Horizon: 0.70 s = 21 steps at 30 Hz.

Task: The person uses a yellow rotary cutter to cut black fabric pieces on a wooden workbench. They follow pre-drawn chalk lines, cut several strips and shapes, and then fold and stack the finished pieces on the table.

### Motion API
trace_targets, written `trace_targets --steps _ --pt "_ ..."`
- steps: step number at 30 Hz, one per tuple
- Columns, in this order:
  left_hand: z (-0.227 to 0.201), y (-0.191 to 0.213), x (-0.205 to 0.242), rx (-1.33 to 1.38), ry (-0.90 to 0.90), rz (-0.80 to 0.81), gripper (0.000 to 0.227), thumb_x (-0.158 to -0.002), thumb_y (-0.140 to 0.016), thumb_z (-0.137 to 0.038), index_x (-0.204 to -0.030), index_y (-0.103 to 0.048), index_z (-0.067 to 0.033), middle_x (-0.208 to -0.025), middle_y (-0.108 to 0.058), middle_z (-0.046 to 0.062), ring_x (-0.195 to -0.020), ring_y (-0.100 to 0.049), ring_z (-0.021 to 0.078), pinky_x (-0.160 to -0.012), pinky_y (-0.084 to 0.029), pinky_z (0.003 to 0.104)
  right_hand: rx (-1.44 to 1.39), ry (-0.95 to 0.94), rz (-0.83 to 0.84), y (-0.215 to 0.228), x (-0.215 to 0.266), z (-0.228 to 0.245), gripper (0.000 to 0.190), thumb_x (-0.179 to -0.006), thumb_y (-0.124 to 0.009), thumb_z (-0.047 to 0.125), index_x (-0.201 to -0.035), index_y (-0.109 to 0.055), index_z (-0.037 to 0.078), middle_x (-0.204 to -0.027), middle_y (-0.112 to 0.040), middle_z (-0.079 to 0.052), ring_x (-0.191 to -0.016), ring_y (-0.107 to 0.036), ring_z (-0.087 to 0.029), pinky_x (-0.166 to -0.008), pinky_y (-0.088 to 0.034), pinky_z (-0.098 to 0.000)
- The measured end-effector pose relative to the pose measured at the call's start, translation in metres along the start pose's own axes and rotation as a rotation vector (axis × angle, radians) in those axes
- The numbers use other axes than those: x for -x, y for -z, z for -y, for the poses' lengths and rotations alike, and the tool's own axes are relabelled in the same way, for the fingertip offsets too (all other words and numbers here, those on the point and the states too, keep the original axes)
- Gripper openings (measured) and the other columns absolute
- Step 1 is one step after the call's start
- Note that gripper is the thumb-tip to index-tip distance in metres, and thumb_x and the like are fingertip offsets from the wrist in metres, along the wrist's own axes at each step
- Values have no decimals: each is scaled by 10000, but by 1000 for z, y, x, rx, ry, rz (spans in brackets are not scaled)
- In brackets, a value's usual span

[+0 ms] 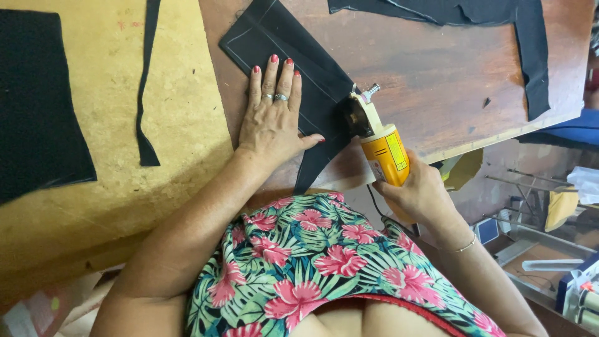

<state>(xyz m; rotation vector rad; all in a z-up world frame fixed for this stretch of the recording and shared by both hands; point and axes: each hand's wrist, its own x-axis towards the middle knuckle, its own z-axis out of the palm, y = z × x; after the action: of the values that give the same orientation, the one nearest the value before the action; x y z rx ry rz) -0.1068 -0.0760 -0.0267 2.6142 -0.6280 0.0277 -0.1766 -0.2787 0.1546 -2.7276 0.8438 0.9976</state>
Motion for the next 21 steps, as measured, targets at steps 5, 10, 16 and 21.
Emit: trace_targets --steps 5,10,16,21 --pt "0 0 0 19 14 -11 1280 -779 -635 -849 -1592 -279 73 -1662 -174 321 -1554 -98 463 -1268 -50 602 -13 20 5 3 -4 1 714 -820 -783 307 -1435 -463 137 -1274 -670 -154 -1079 -715 -318 -879 -619 -431" --pt "-2 6 3 -51 62 1 1268 -772 -557 -911 -1625 -281 -14 -1660 -186 337 -1550 -120 488 -1259 -64 607 -12 -12 19 9 -4 9 736 -835 -780 291 -1468 -432 148 -1308 -649 -158 -1110 -702 -320 -899 -610 -435" --pt "-3 7 4 -20 108 2 1273 -740 -569 -924 -1640 -287 -68 -1666 -136 336 -1535 -55 531 -1245 -51 638 16 63 22 13 -12 8 714 -819 -799 288 -1428 -470 114 -1318 -646 -157 -1126 -696 -322 -906 -614 -425" --pt "-4 7 3 -41 115 -25 1330 -721 -609 -916 -1611 -310 27 -1666 -167 325 -1542 -93 508 -1250 -63 632 56 105 21 15 -20 6 710 -821 -798 307 -1418 -462 120 -1310 -644 -145 -1102 -704 -316 -881 -620 -408"
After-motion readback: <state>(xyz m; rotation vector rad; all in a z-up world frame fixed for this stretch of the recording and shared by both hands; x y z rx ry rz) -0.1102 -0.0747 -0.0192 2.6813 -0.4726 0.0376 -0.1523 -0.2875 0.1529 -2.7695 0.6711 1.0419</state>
